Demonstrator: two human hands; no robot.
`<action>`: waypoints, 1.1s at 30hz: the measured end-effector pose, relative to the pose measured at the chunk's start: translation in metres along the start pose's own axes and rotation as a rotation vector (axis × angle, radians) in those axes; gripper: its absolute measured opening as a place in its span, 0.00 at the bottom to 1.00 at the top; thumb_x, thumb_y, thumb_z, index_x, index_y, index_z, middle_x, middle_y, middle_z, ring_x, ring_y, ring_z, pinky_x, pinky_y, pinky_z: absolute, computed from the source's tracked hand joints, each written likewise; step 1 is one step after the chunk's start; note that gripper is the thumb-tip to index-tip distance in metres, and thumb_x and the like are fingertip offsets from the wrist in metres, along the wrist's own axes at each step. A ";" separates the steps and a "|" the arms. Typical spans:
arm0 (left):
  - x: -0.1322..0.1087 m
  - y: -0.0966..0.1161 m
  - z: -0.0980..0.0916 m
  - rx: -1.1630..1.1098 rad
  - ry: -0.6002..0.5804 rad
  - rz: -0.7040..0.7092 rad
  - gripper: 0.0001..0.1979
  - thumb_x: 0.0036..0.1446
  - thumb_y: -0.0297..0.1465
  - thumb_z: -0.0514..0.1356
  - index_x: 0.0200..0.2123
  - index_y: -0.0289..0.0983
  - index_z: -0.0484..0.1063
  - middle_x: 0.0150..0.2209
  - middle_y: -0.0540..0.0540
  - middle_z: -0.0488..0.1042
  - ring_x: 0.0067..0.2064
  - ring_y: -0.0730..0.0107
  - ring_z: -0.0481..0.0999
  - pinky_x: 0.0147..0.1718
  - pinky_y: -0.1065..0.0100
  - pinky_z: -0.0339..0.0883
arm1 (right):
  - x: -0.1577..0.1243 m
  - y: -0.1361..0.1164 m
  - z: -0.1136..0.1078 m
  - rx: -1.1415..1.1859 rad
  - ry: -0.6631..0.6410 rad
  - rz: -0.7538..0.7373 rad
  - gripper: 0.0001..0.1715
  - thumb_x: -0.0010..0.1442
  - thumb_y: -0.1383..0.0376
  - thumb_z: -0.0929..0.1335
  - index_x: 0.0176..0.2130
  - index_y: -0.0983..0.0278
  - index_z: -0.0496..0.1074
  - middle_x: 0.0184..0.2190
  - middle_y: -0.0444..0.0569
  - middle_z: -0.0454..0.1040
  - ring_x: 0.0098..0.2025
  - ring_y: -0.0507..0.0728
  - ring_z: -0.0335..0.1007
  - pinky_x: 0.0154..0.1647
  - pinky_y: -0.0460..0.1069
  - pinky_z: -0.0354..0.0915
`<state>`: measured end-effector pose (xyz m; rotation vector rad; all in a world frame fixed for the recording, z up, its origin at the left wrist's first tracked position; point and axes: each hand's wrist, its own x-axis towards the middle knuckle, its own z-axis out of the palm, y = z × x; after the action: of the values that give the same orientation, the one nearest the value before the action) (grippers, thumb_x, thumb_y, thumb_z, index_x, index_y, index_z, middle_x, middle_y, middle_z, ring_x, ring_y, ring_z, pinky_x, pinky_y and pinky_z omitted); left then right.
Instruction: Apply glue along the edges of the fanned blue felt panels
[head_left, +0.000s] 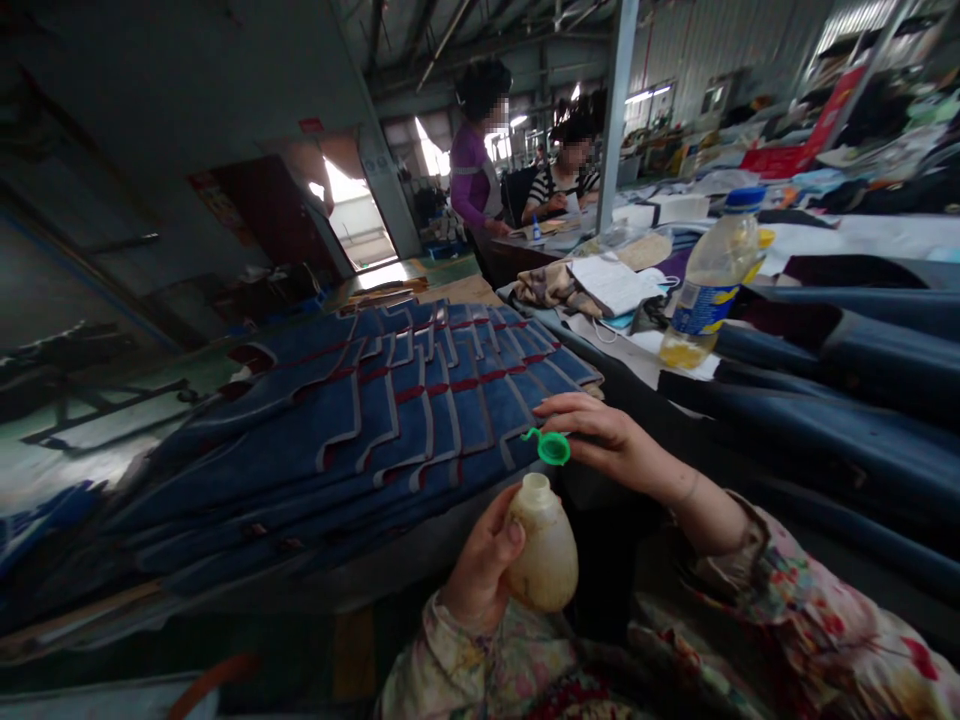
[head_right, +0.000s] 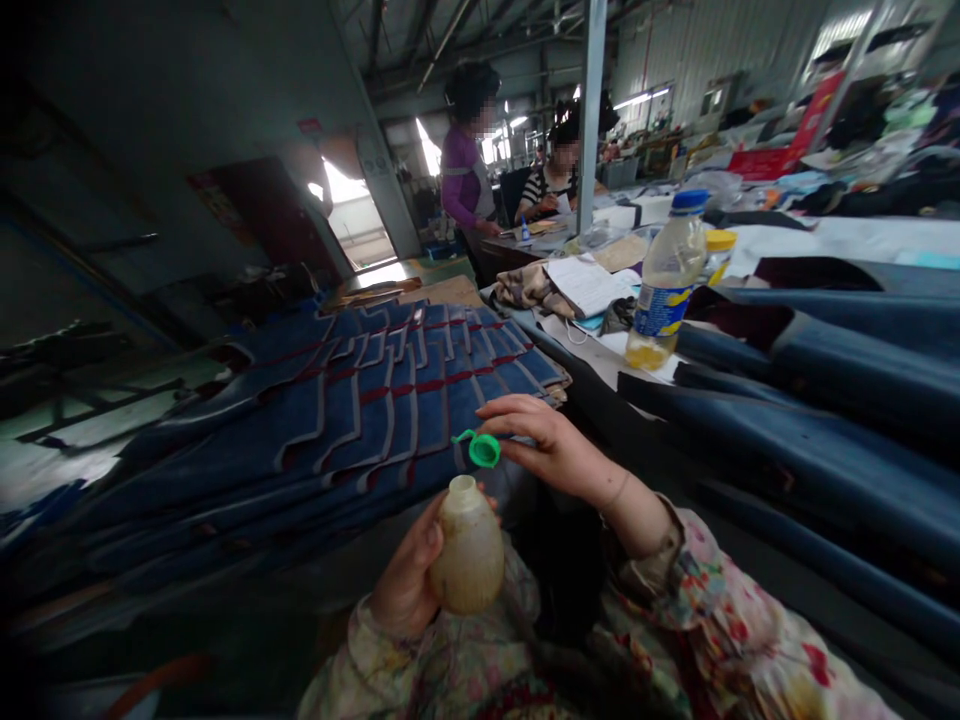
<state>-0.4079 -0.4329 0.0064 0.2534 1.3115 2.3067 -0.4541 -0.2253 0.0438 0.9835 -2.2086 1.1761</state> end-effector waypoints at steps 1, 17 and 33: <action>0.000 0.000 0.000 0.010 0.010 -0.001 0.28 0.42 0.45 0.66 0.45 0.36 0.71 0.41 0.41 0.75 0.42 0.56 0.73 0.42 0.63 0.63 | 0.001 -0.001 -0.001 -0.068 -0.013 -0.032 0.11 0.61 0.66 0.63 0.44 0.61 0.70 0.48 0.53 0.70 0.53 0.57 0.63 0.53 0.56 0.60; 0.000 0.003 0.004 0.065 0.089 -0.008 0.26 0.44 0.42 0.66 0.46 0.36 0.72 0.46 0.43 0.73 0.50 0.54 0.69 0.50 0.61 0.58 | 0.012 -0.026 -0.006 -0.538 -0.084 -0.166 0.14 0.59 0.68 0.64 0.45 0.57 0.72 0.52 0.50 0.68 0.57 0.59 0.58 0.57 0.59 0.53; 0.000 0.001 -0.006 0.168 0.121 0.061 0.24 0.48 0.41 0.64 0.48 0.37 0.70 0.44 0.44 0.74 0.47 0.57 0.70 0.47 0.63 0.61 | -0.003 -0.040 0.015 -0.188 0.205 0.043 0.20 0.61 0.70 0.60 0.52 0.57 0.66 0.50 0.52 0.67 0.53 0.57 0.62 0.51 0.53 0.63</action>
<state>-0.4100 -0.4374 0.0039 0.2139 1.5816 2.2950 -0.4227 -0.2521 0.0541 0.7100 -2.1387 1.0158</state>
